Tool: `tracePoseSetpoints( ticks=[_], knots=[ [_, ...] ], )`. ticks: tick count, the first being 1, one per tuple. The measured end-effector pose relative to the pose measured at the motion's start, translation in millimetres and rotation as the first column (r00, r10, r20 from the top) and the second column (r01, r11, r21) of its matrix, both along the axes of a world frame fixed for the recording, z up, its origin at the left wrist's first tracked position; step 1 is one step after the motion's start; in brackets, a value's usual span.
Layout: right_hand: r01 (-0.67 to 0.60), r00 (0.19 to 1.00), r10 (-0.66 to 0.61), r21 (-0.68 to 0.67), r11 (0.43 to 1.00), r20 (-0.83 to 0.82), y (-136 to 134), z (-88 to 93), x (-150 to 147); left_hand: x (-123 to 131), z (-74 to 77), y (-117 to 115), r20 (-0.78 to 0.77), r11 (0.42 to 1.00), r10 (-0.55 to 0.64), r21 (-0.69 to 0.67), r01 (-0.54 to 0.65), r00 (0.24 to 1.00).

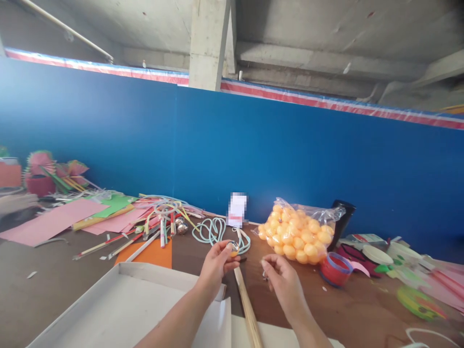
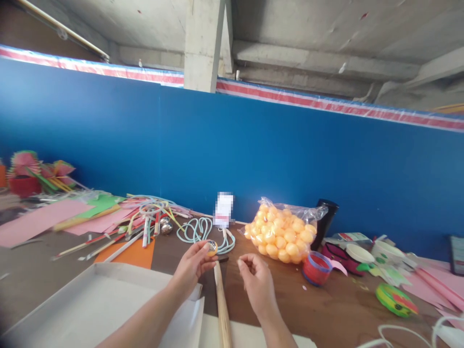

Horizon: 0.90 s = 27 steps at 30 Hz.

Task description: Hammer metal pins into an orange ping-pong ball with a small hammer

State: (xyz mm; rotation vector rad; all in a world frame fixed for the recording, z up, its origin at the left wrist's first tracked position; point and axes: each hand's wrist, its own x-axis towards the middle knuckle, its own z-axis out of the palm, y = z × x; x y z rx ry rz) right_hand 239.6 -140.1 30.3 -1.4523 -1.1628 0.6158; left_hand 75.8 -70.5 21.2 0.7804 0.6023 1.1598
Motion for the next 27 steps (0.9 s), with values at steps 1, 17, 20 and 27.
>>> tracePoseSetpoints(
  ticks=[1, 17, 20, 27],
  knots=[
    [-0.025, 0.998, 0.025, 0.006, 1.000, -0.049, -1, 0.0, -3, 0, 1.6, -2, 0.022, 0.999, -0.036, -0.004, 0.036, 0.999],
    [-0.223, 0.925, 0.233, 0.067, 0.972, -0.301, -9, 9.7, -21, -4, 13.3, -17, -0.002, 0.946, -0.305, 0.114, 0.304, 0.952],
    [-0.214, 0.922, 0.234, 0.099, 0.972, -0.308, -12, 11.8, -19, -3, 13.5, -17, -0.048, 0.940, -0.303, 0.150, 0.307, 0.952],
    [-0.196, 0.868, 0.239, 0.142, 0.970, -0.436, -15, 15.4, -19, -1, 6.0, -17, -0.126, 0.930, -0.290, 0.195, 0.310, 0.949]
  ],
)
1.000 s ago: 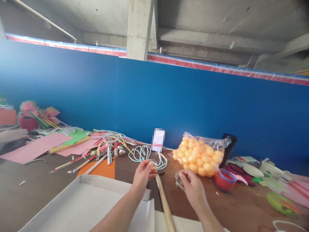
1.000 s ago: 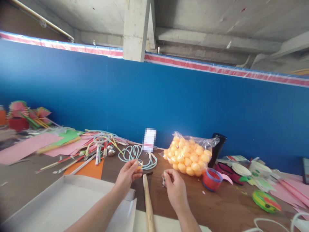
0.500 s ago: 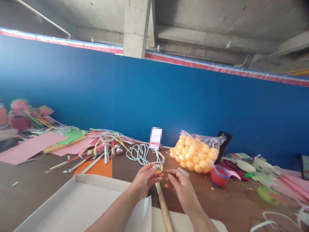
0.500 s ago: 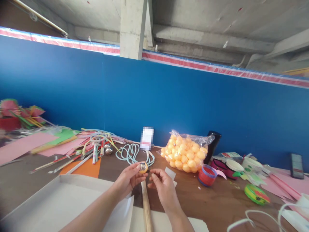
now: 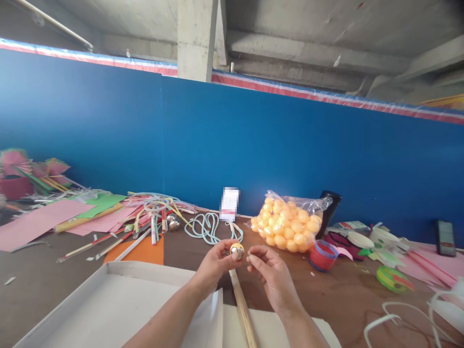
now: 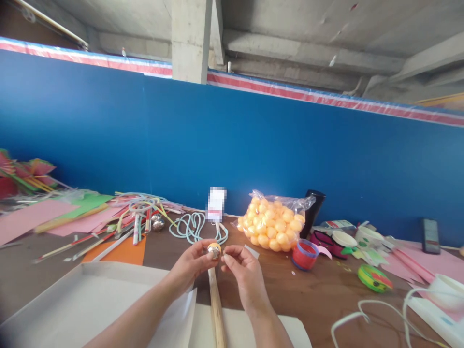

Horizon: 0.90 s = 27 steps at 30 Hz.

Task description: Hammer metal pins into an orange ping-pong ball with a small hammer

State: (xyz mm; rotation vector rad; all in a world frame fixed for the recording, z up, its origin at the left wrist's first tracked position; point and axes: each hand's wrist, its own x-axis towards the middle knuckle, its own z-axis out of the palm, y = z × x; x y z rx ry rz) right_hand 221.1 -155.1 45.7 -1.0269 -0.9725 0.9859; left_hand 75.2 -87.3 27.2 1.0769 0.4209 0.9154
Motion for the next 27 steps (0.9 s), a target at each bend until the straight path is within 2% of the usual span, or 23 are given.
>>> tracePoseSetpoints(
  ticks=[6, 12, 20, 27],
  knots=[
    [0.006, 0.997, -0.006, -0.002, 1.000, -0.081, 1.3, -3.1, -0.2, 1.4, -2.8, 0.7, -0.022, 0.998, 0.006, 0.060, -0.005, 1.000],
    [0.025, 0.999, -0.024, -0.014, 1.000, 0.030, 0.8, -3.6, 3.5, 1.1, -2.1, 0.5, -0.064, 0.993, 0.030, 0.112, -0.023, 0.997],
    [0.004, 0.994, -0.007, -0.033, 0.999, -0.110, -0.8, -0.4, 1.1, 1.6, -0.7, 1.2, -0.130, 0.990, 0.057, 0.134, -0.039, 0.990],
    [-0.002, 0.998, -0.001, -0.054, 0.999, -0.060, 0.3, -3.0, 2.4, 0.0, 4.0, -2.5, -0.144, 0.992, 0.069, 0.117, -0.052, 0.987]
  ],
)
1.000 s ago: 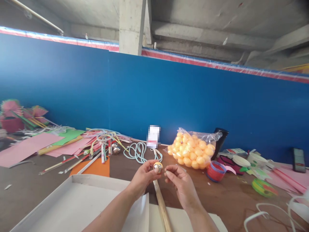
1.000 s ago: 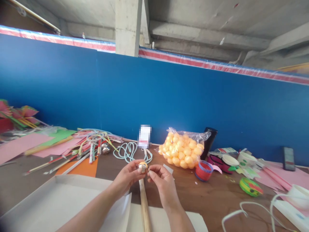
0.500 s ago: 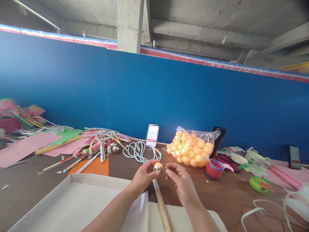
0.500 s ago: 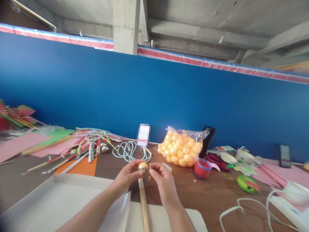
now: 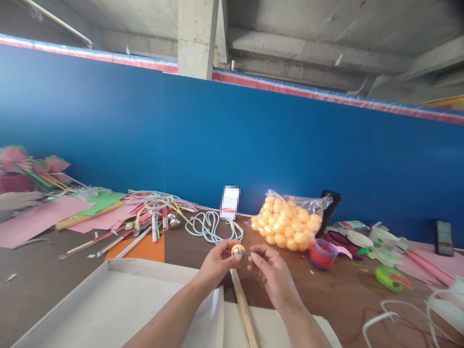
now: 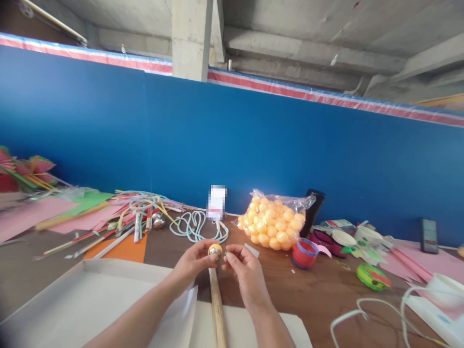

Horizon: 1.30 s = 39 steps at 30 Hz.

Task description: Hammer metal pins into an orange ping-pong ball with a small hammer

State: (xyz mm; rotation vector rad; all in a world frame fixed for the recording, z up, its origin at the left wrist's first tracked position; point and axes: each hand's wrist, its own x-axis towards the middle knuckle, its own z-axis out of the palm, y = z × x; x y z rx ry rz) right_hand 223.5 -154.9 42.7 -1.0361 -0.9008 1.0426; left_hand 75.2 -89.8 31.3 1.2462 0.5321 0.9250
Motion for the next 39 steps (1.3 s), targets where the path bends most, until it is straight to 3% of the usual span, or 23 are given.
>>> tracePoseSetpoints(
  ticks=[12, 17, 22, 28, 33, 39],
  knots=[
    [-0.033, 0.991, 0.032, -0.004, 0.999, -0.128, 1, -0.1, -2, -2, -1.3, 0, 0.076, 0.994, -0.018, -0.104, 0.026, 0.997],
    [-0.081, 0.982, 0.080, 0.000, 0.997, -0.169, 2, -2.9, -1, -4, 2.9, -2, 0.107, 0.987, -0.094, -0.124, 0.107, 0.990],
    [-0.107, 0.994, 0.106, -0.025, 0.994, -0.027, 2, -6.0, -3, -3, 5.1, -5, 0.153, 0.965, -0.192, -0.149, 0.214, 0.969],
    [0.014, 0.983, -0.010, -0.019, 1.000, 0.182, 7, -10.4, -5, -1, 3.6, -6, 0.172, 0.959, -0.214, -0.148, 0.240, 0.962],
    [0.116, 0.922, -0.117, 0.025, 0.993, 0.369, 8, -11.9, -7, 0, 2.7, -6, 0.171, 0.965, -0.200, -0.139, 0.225, 0.965],
    [0.147, 0.911, -0.141, 0.013, 0.989, 0.387, 4, -8.1, -6, 0, 3.4, -6, 0.164, 0.964, -0.210, -0.131, 0.232, 0.964]
  ],
)
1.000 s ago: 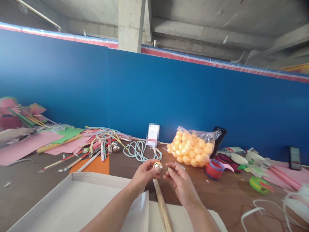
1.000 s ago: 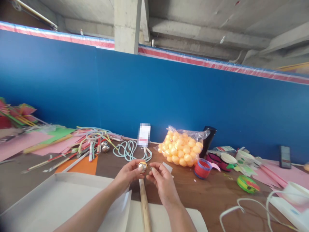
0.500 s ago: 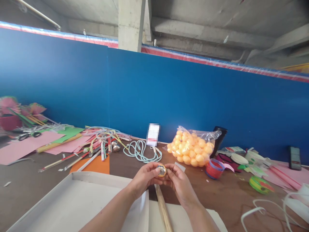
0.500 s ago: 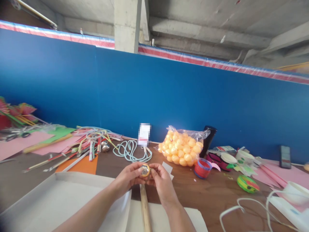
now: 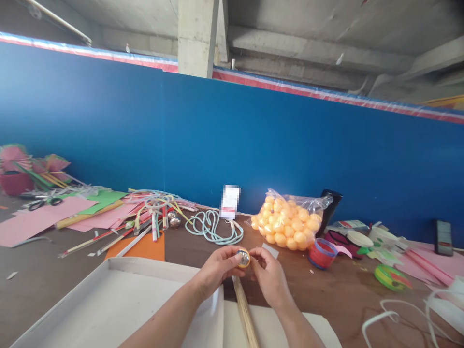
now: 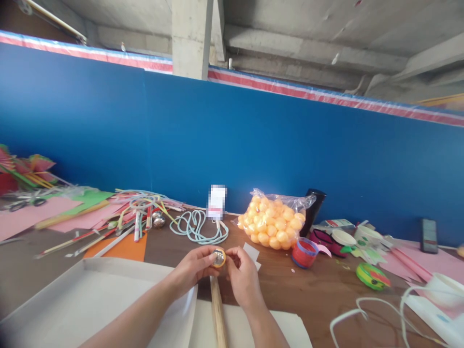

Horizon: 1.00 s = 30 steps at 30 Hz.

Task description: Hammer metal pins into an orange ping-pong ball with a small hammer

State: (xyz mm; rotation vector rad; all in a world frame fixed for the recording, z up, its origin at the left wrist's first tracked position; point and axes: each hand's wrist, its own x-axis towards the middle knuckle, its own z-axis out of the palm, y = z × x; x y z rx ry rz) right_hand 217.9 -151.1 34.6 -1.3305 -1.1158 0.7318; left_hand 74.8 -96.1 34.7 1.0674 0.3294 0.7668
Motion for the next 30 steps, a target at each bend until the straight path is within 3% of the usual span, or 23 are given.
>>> tracePoseSetpoints(
  ticks=[4, 9, 18, 30],
  knots=[
    [0.003, 0.999, -0.003, 0.010, 1.000, 0.041, -1, -1.1, 2, 1, -2.4, 1, -0.014, 1.000, -0.002, 0.017, 0.002, 1.000],
    [0.046, 0.999, -0.045, 0.028, 0.999, -0.025, -1, 0.4, 6, 1, -6.1, 3, -0.057, 0.993, 0.100, 0.073, -0.096, 0.993],
    [-0.140, 0.948, 0.140, 0.019, 0.990, -0.284, -8, 13.4, 4, 2, -6.5, 1, -0.078, 0.980, 0.113, 0.171, -0.098, 0.991],
    [-0.153, 0.949, 0.139, -0.029, 0.988, -0.282, -6, 8.2, 4, 4, -7.1, 5, -0.103, 0.961, 0.157, 0.245, -0.128, 0.982]
  ],
)
